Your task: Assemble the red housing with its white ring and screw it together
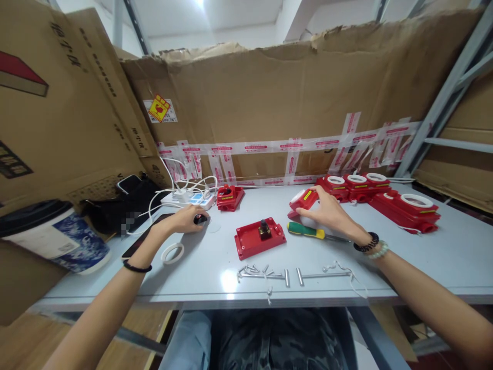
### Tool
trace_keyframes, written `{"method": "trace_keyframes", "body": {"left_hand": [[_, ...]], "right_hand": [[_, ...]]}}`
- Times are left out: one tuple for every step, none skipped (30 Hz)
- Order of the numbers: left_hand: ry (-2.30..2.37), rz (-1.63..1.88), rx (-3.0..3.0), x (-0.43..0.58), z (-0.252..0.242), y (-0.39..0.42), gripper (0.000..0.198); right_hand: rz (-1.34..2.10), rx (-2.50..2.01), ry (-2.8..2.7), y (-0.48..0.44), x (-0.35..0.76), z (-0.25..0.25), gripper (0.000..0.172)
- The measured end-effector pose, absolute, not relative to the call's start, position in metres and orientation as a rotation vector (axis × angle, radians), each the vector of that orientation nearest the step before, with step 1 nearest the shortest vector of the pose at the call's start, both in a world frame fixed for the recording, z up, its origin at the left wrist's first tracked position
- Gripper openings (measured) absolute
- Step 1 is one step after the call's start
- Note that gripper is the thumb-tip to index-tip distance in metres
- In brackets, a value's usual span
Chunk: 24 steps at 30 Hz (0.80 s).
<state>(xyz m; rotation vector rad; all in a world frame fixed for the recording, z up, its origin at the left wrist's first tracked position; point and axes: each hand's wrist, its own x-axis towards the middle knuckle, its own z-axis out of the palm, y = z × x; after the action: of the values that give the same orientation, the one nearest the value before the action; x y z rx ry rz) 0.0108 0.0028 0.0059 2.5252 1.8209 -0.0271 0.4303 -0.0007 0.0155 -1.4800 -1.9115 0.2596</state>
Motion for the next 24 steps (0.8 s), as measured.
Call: {"method": "trace_keyframes", "body": {"left_hand": [[1.816,-0.040,2.513,0.011,0.006,0.004,0.045],[1.813,-0.049,2.500,0.010,0.006,0.005,0.044],[1.813,-0.053,2.489,0.010,0.006,0.006,0.044],[1.815,-0.052,2.478,0.009,0.006,0.006,0.045],[1.820,-0.048,2.467,0.008,0.007,0.005,0.048],[1.832,-0.040,2.454,0.006,0.007,0.004,0.054],[1.853,-0.028,2.434,0.003,0.008,0.002,0.060],[1.881,-0.017,2.409,0.000,0.008,0.000,0.067],[1.912,-0.007,2.379,-0.003,0.009,-0.002,0.071],[1.943,0.001,2.349,-0.007,0.009,-0.004,0.074],[1.971,0.006,2.321,-0.010,0.009,-0.005,0.074],[1.991,0.010,2.298,-0.012,0.009,-0.006,0.072],[2.003,0.013,2.283,-0.014,0.008,-0.006,0.069],[2.008,0.017,2.273,-0.015,0.007,-0.006,0.066],[2.010,0.025,2.267,-0.016,0.006,-0.005,0.062],[2.009,0.035,2.264,-0.016,0.005,-0.004,0.057],[2.006,0.048,2.265,-0.016,0.004,-0.003,0.053],[2.002,0.064,2.270,-0.016,0.004,-0.002,0.049],[1.996,0.083,2.278,-0.016,0.004,-0.002,0.046],[1.992,0.105,2.286,-0.017,0.006,-0.002,0.045],[1.991,0.123,2.294,-0.017,0.008,-0.003,0.044],[1.994,0.161,2.304,-0.016,0.012,-0.006,0.045],[1.990,0.222,2.322,-0.014,0.017,-0.009,0.046],[1.978,0.295,2.346,-0.009,0.022,-0.013,0.048]], "right_hand": [[0.252,-1.489,-1.922,-0.001,0.430,0.016,0.053],[0.245,-1.497,-1.930,-0.001,0.431,0.017,0.052],[0.239,-1.500,-1.936,-0.002,0.431,0.017,0.052],[0.235,-1.500,-1.939,-0.002,0.430,0.017,0.052],[0.234,-1.496,-1.943,-0.002,0.430,0.018,0.052],[0.233,-1.488,-1.946,-0.003,0.430,0.018,0.052],[0.233,-1.482,-1.950,-0.003,0.430,0.018,0.052],[0.232,-1.476,-1.952,-0.003,0.430,0.018,0.052],[0.231,-1.471,-1.955,-0.003,0.430,0.018,0.051],[0.229,-1.466,-1.957,-0.003,0.430,0.018,0.051],[0.226,-1.463,-1.959,-0.003,0.430,0.017,0.050],[0.221,-1.462,-1.960,-0.003,0.430,0.017,0.050],[0.217,-1.461,-1.962,-0.003,0.430,0.017,0.049],[0.213,-1.460,-1.965,-0.002,0.430,0.017,0.049],[0.210,-1.458,-1.969,-0.002,0.430,0.017,0.049],[0.208,-1.456,-1.972,-0.002,0.430,0.016,0.049],[0.207,-1.454,-1.975,-0.002,0.430,0.016,0.049],[0.206,-1.451,-1.977,-0.002,0.430,0.016,0.050],[0.205,-1.449,-1.978,-0.002,0.430,0.016,0.051],[0.202,-1.447,-1.977,-0.002,0.430,0.016,0.052],[0.200,-1.447,-1.975,-0.002,0.430,0.015,0.053],[0.197,-1.445,-1.973,-0.002,0.429,0.015,0.054],[0.194,-1.443,-1.972,-0.002,0.429,0.015,0.054],[0.193,-1.442,-1.970,-0.002,0.429,0.015,0.054]]}}
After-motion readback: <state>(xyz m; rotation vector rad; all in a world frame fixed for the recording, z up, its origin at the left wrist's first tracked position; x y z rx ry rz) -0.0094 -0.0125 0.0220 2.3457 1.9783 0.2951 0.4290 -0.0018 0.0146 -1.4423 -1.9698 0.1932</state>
